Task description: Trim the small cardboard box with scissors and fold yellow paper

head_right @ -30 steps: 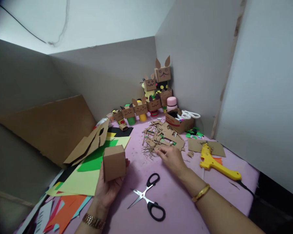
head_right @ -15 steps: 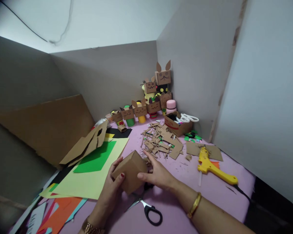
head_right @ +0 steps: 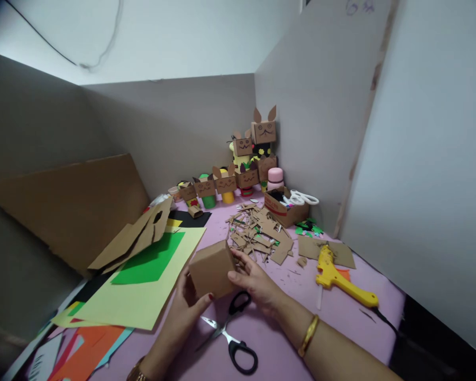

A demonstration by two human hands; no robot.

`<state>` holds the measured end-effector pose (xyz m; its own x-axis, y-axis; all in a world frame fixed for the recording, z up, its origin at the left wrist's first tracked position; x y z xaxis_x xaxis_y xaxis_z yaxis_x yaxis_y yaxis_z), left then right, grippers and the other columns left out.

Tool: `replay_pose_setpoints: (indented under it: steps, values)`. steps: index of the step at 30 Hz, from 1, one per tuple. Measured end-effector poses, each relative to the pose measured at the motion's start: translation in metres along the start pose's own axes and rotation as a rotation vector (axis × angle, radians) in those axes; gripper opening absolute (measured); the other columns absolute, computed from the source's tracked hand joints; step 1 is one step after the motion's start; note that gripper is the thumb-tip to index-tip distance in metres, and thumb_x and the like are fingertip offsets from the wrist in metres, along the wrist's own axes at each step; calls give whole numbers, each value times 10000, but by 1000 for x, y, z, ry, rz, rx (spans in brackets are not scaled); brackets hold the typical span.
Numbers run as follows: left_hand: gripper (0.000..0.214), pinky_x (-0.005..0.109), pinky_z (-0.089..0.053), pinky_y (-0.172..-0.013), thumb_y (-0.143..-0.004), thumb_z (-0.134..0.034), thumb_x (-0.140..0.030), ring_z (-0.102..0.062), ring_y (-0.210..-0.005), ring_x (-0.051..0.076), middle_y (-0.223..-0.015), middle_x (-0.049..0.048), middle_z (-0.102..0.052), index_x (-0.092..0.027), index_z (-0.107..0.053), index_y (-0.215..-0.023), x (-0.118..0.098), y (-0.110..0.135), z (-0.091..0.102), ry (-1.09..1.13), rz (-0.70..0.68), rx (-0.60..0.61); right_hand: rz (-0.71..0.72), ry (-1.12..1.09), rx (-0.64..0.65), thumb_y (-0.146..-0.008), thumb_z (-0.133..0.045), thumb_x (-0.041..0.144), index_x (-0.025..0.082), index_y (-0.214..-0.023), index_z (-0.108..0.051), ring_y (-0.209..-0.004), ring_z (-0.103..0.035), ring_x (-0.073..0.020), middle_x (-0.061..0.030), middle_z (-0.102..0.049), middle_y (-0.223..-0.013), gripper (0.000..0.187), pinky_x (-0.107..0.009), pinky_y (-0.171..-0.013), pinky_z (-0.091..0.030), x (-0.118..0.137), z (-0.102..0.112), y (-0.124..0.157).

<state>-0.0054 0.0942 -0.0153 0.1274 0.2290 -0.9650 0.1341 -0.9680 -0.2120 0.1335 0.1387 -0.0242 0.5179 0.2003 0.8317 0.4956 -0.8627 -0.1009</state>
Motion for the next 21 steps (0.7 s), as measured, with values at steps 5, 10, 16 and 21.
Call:
replay_pose_setpoints:
  steps: [5,10,16,21]
  values:
    - [797,431,-306,-1086,-703,-708,-117,-398,-1306,264,-1414,72,-432,-344,-344,-1374,-22,8,7,-317,-228,-38,9,-40,0,-710,-699,514,279,-1233,-518,-1205,-502,-254,-61,-572,-1292,601,-414,-1003,-386,2,-2,2]
    - [495,503,-248,-1105,-757,-615,-53,-410,-1305,261,-1286,46,-594,-342,-605,-1158,-47,22,-4,-563,-578,83,38,-34,55,-665,-726,541,247,-1224,-521,-1166,-534,-270,-84,-600,-1254,664,-428,-998,-379,2,-10,3]
    - [415,552,-143,-1115,-755,-632,-62,-524,-1195,272,-1120,27,-697,-395,-686,-997,-33,31,-8,-667,-627,133,20,-7,18,-623,-744,524,230,-1058,-616,-1000,-625,-285,-83,-689,-1064,541,-435,-904,-443,5,-6,4]
    - [609,526,-160,-1121,-718,-659,-53,-260,-1380,284,-1468,-19,-374,-423,-553,-1191,-45,38,-10,-650,-731,-25,159,106,-22,-530,-802,421,259,-1030,-662,-1067,-569,-288,-58,-663,-1100,544,-435,-928,-421,27,4,3]
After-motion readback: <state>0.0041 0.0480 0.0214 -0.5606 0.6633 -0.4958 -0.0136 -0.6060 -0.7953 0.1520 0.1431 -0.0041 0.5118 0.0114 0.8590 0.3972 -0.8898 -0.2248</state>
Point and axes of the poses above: each hand's wrist, its own y-axis away from the middle knuckle, its own z-axis out of the back of the hand, x = y × z, the point moved 10 cm from there along -y, towards the middle knuckle
